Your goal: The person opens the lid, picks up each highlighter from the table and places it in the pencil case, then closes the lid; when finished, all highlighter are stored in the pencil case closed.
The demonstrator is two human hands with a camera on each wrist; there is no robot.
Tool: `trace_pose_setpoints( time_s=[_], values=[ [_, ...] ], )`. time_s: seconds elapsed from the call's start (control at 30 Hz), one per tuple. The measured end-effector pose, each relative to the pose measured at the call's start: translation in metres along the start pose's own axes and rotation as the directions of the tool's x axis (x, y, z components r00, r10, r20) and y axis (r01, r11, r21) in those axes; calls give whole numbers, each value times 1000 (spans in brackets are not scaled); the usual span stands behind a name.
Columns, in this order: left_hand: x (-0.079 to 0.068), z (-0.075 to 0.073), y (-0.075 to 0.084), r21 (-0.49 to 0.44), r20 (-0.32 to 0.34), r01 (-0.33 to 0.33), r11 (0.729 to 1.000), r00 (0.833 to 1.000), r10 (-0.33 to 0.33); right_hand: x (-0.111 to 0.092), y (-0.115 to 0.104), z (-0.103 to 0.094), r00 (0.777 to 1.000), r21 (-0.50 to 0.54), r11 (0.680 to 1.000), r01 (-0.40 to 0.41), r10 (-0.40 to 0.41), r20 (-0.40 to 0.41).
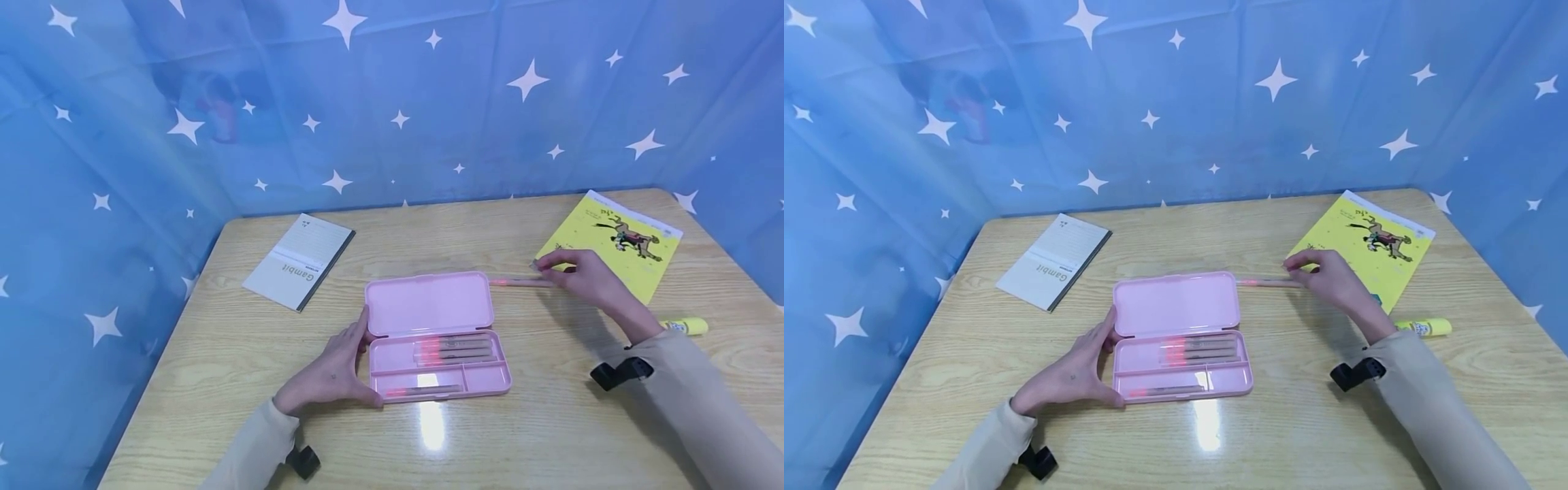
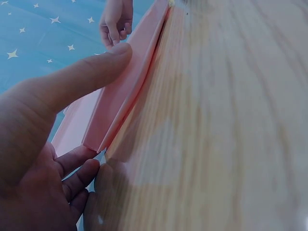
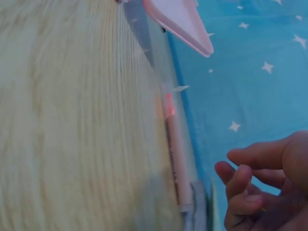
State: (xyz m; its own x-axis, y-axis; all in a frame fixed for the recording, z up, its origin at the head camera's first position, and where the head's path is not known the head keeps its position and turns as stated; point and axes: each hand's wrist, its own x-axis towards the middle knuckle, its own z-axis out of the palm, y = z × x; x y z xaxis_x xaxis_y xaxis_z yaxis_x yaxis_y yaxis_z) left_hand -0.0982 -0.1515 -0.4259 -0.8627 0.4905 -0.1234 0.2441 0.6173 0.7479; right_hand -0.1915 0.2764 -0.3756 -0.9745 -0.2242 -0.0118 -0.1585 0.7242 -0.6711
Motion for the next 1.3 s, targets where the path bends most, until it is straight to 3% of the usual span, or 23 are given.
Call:
trace_pose_setpoints(
  time_s=[0.37, 0.63, 0.93, 1.07, 1.17, 1.3],
  values=[
    [0, 0, 0, 0, 0, -6, 1000, 1000, 6, 8, 18, 16, 999, -23, 999, -26, 27, 19],
    [1, 1, 0, 0, -2, -7, 1000, 1000, 7, 7, 19, 22, 998, -27, 999, -36, 37, 46],
    [2, 1, -1, 1, 0, -16, 1000, 1000, 16, -4, -5, 6, 1000, -52, 999, -11, 11, -9],
    [1, 1, -2, 10, -4, -17, 1000, 1000, 17, -10, -17, 1, 1000, 1, 1000, -20, 20, -13],
    [1, 1, -2, 3, 2, -12, 1000, 1000, 12, -14, -28, 3, 1000, 43, 999, -14, 13, 6],
    [0, 1, -2, 6, -1, -13, 1000, 1000, 13, -19, -44, 17, 998, 45, 997, 62, -63, 17]
  ],
)
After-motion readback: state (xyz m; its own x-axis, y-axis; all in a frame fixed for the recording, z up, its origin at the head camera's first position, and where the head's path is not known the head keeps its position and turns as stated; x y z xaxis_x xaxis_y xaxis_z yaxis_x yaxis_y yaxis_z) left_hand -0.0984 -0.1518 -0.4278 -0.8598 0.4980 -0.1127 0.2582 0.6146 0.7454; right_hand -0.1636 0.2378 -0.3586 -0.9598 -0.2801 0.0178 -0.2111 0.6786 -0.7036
